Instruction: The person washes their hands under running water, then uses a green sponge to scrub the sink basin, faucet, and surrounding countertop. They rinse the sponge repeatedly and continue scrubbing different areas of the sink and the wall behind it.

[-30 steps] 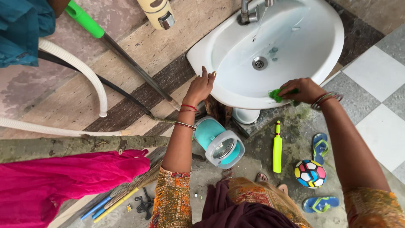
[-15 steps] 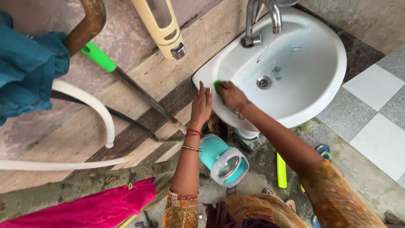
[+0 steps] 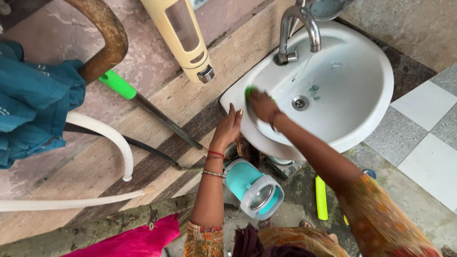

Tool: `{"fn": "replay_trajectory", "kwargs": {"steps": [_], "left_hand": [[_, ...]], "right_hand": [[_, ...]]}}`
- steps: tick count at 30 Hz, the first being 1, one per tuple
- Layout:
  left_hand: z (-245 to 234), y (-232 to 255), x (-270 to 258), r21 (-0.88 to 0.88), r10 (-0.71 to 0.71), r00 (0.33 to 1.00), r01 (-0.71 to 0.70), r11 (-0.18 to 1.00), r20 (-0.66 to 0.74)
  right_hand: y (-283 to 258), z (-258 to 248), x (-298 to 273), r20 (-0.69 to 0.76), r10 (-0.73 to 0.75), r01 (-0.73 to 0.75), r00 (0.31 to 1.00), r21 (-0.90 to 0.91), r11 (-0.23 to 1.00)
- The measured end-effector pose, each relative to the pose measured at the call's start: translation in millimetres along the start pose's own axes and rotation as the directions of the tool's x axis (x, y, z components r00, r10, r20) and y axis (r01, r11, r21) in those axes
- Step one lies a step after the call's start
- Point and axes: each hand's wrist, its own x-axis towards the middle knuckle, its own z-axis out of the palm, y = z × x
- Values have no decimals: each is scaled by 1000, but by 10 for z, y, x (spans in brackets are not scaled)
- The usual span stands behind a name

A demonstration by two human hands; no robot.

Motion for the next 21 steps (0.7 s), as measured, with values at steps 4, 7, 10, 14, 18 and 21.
{"fn": "replay_trajectory", "kwargs": {"steps": [4, 7, 10, 14, 18, 21], "left_hand": [[75, -113, 55, 31, -79, 997, 79, 996, 10], [177, -392, 71, -134, 155, 974, -178, 975, -168], [339, -682, 180, -96, -88, 995, 84, 992, -41], [451, -876, 302, 556, 598, 789, -437, 707, -140], [544, -810, -63, 90, 374, 844, -369, 925, -384], [433, -589, -304, -327, -60, 910, -86, 941, -410]], "right_hand": [[403, -99, 847, -276, 326, -318, 904, 76, 945], [144, 19, 692, -145, 325, -299, 935, 177, 938], [-254, 80, 205, -6, 198, -185, 980, 335, 924], [-361, -215, 300, -8, 220, -205, 976, 329, 922], [-541, -315, 415, -261, 223, -188, 939, 154, 970], [-723, -431, 163, -254, 34, 4, 967, 148, 989]]}}
